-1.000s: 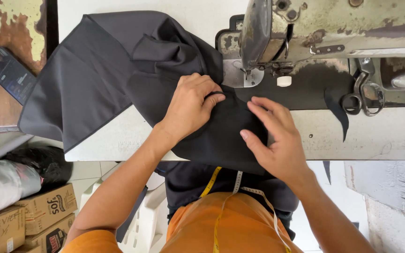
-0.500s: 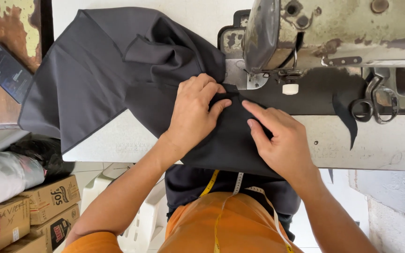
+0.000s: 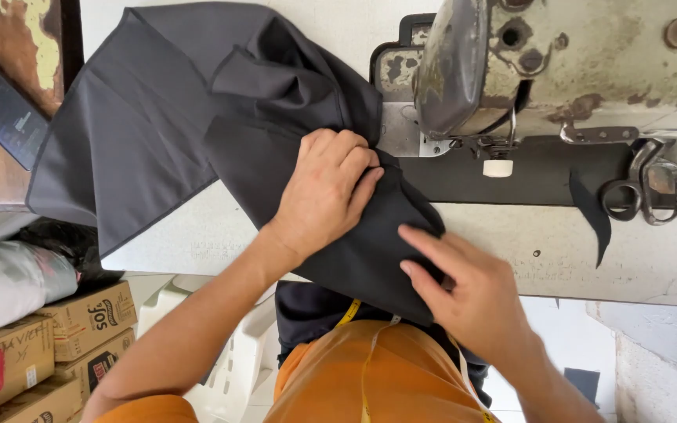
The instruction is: Cutting and measuring dark fabric pieces at a sewing station to prepare for assembly.
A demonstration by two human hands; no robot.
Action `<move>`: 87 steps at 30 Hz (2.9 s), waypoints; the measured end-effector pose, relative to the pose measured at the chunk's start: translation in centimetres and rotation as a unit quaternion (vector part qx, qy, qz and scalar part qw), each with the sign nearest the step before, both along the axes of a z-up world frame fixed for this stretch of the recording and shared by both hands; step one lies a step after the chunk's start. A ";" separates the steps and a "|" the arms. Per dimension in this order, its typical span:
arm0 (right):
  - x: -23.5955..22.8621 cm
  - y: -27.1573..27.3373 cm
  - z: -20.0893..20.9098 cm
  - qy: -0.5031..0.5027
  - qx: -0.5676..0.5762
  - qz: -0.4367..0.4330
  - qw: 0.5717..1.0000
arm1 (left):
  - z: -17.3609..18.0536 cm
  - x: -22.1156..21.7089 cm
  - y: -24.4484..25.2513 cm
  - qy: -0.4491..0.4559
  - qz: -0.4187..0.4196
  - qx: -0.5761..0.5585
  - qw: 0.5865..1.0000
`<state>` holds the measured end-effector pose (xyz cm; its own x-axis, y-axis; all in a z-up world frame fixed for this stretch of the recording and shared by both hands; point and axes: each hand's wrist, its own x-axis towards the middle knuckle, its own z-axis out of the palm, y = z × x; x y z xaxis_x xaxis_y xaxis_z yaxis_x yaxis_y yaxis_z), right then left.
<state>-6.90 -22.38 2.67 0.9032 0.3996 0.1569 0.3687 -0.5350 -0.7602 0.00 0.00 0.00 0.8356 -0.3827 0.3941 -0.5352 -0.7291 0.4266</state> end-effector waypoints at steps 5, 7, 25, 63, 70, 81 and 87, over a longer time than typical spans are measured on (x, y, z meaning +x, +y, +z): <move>-1.6 -0.1 -0.4 0.047 0.040 -0.038 0.997 | 0.0 0.0 0.6 0.024 -0.034 -0.036 0.998; -1.4 0.0 -0.2 0.050 0.049 -0.051 0.996 | 0.1 0.1 0.1 0.034 -0.017 -0.043 0.998; -2.5 -0.4 -1.1 0.036 -0.049 -0.073 0.995 | 0.5 0.5 0.8 0.055 -0.016 -0.048 0.997; -2.4 -1.0 -1.1 0.046 -0.002 -0.084 0.995 | 0.4 2.4 1.4 0.101 -0.007 -0.001 0.995; -1.7 -1.2 0.6 -0.011 -0.154 -0.089 0.984 | 0.2 2.3 1.3 0.100 0.001 -0.004 0.995; 2.8 2.6 -1.2 -0.184 -0.188 -0.009 0.965 | 0.0 2.3 1.0 0.085 0.008 -0.017 0.996; 2.9 3.5 -1.7 -0.228 -0.286 -0.019 0.930 | 0.6 1.9 0.7 0.045 0.000 -0.009 0.999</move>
<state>-3.97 -18.87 0.97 0.8098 0.5052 0.2984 0.5561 -0.8230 -0.1160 1.89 0.67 0.64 0.8675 -0.3766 0.3249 -0.4948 -0.7208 0.4855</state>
